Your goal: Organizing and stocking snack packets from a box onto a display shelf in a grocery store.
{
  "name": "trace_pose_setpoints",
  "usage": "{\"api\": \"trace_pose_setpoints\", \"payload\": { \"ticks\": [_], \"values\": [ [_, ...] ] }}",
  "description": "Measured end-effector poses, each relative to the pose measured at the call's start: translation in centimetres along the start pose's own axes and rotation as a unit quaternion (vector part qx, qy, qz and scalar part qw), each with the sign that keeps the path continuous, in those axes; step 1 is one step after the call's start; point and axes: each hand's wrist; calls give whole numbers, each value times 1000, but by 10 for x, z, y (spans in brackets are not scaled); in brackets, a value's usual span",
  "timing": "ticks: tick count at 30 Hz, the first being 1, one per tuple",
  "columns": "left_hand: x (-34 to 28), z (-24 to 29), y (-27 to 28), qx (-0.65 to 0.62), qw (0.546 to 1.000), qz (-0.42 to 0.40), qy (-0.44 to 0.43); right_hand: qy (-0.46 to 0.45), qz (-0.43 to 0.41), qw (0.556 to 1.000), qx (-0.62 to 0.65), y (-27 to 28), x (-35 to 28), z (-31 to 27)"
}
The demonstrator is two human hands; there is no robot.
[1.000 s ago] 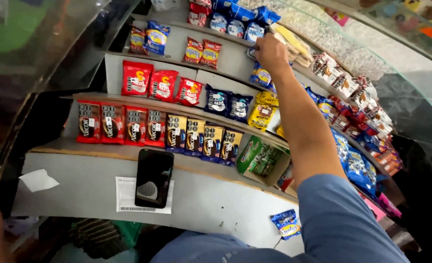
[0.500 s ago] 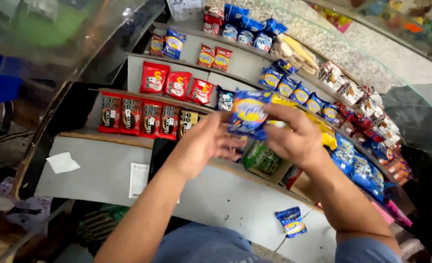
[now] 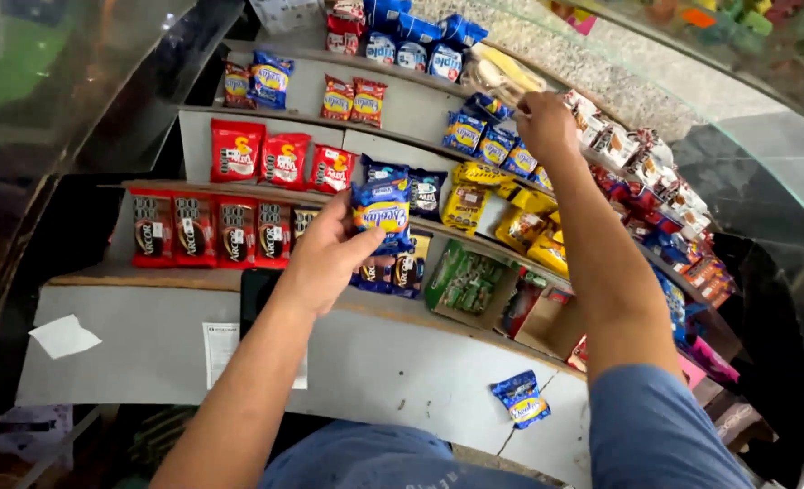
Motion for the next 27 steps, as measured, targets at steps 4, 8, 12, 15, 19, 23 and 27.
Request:
{"api": "trace_pose_setpoints", "payload": {
  "ticks": [4, 8, 12, 15, 19, 23, 27],
  "values": [
    [-5, 9, 4, 14, 999, 18, 32, -34, -51, 997, -55, -29, 41, -15],
    [-5, 7, 10, 6, 999, 31, 35, -59, -116, 986, -102, -40, 50, -34],
    [1, 10, 10, 10, 999, 35, 37, -10, -64, 990, -122, -44, 51, -39],
    [13, -7, 10, -8, 1000, 23, 14, -25, -48, 992, -111, -40, 49, -38],
    [24, -1, 3, 23, 997, 26, 62, 1, -5, 995, -96, -48, 61, -49],
    [24, 17, -12, 49, 991, 42, 119, 10, -29, 999, -41, -48, 64, -51],
    [26, 15, -14, 27, 994, 38, 100, -109, -102, 973, 174, 43, 32, -88]
  ]
}}
Point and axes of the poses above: each hand's wrist, its own x-axis towards the middle knuckle, its own y-axis out of the back of the hand, z = x × y, and after that the axes turned 6 degrees about -z, right-handed
